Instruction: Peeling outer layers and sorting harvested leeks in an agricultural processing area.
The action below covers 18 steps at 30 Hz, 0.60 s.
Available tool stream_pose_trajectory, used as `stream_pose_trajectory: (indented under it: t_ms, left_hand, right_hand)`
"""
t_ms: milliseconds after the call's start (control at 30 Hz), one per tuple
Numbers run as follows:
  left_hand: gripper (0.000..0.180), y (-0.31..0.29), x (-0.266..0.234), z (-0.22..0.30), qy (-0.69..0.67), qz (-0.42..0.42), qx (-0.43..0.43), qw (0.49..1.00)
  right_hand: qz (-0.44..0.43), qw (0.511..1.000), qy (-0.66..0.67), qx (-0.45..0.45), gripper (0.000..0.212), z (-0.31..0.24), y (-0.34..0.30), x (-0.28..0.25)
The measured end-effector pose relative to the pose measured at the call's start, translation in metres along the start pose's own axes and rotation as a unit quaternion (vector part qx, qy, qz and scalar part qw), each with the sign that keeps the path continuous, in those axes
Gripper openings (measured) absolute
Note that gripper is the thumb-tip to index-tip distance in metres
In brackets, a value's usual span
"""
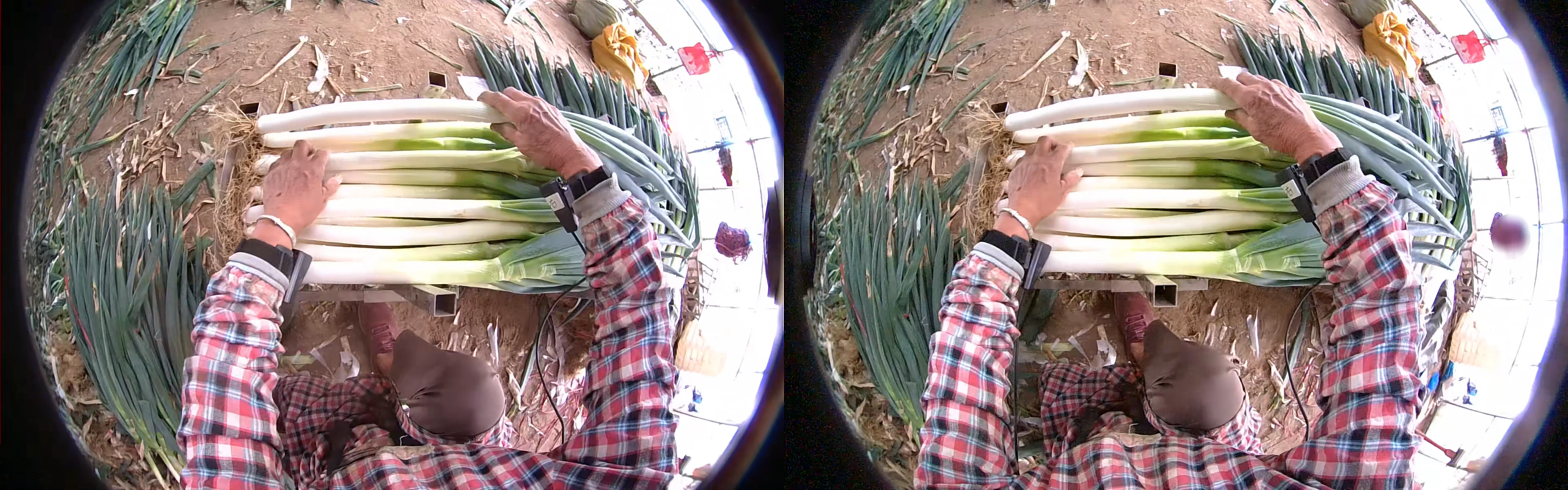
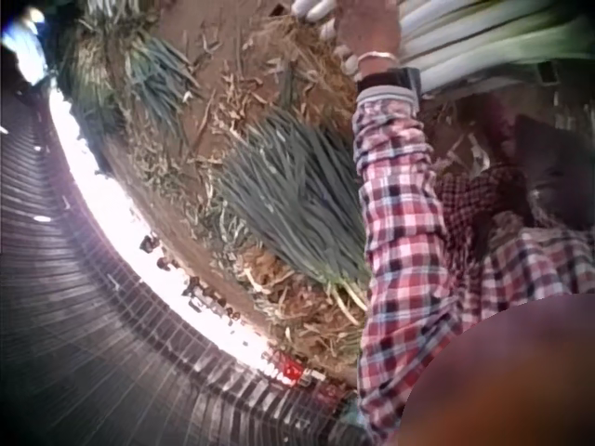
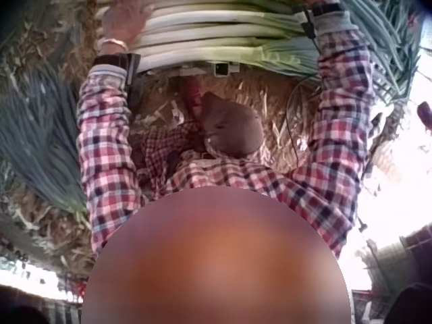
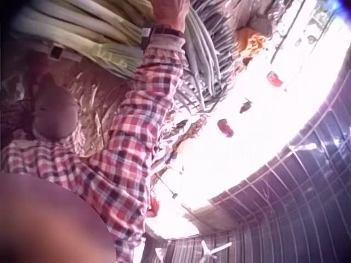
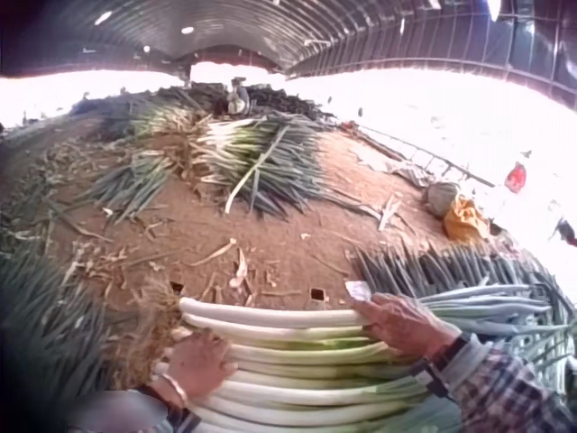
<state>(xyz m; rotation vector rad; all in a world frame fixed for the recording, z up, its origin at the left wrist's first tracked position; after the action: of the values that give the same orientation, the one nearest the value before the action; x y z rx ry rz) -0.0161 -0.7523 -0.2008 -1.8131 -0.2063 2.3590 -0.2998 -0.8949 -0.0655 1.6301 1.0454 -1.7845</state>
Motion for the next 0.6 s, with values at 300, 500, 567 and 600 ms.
stream_pose_trajectory:
  t_ms: [300, 500, 567, 600]
  left_hand:
    - [0.045, -0.004, 0.006, -0.001, -0.010, 0.047, 0.023, 0.999]
    - [0.043, -0.006, 0.004, 0.004, -0.017, 0.022, 0.000, 1.000]
    - [0.046, -0.006, 0.000, 0.006, -0.037, 0.033, 0.003, 0.999]
    - [0.046, -0.005, -0.003, 0.008, -0.040, 0.035, 0.009, 0.999]
  right_hand:
    - [-0.006, 0.999, -0.026, 0.026, 0.049, -0.013, 0.002, 0.005]
    - [0.001, 0.998, -0.042, 0.048, 0.050, -0.004, 0.009, 0.054]
    - [-0.011, 0.998, -0.033, 0.043, 0.050, -0.002, 0.008, 0.053]
    - [-0.010, 0.998, -0.045, 0.054, 0.051, -0.003, 0.007, 0.055]
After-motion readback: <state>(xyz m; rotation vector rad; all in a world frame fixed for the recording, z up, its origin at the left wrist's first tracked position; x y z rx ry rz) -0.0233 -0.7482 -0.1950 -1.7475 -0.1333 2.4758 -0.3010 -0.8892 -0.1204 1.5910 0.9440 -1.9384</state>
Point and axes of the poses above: each hand's wrist, its own y-axis towards the middle knuckle, its own x-axis out of the palm, z = x × y, the point moved 4 cm from there along y, towards the middle knuckle, and after that the axes turned 14 degrees about -z, right-handed, at the moved point
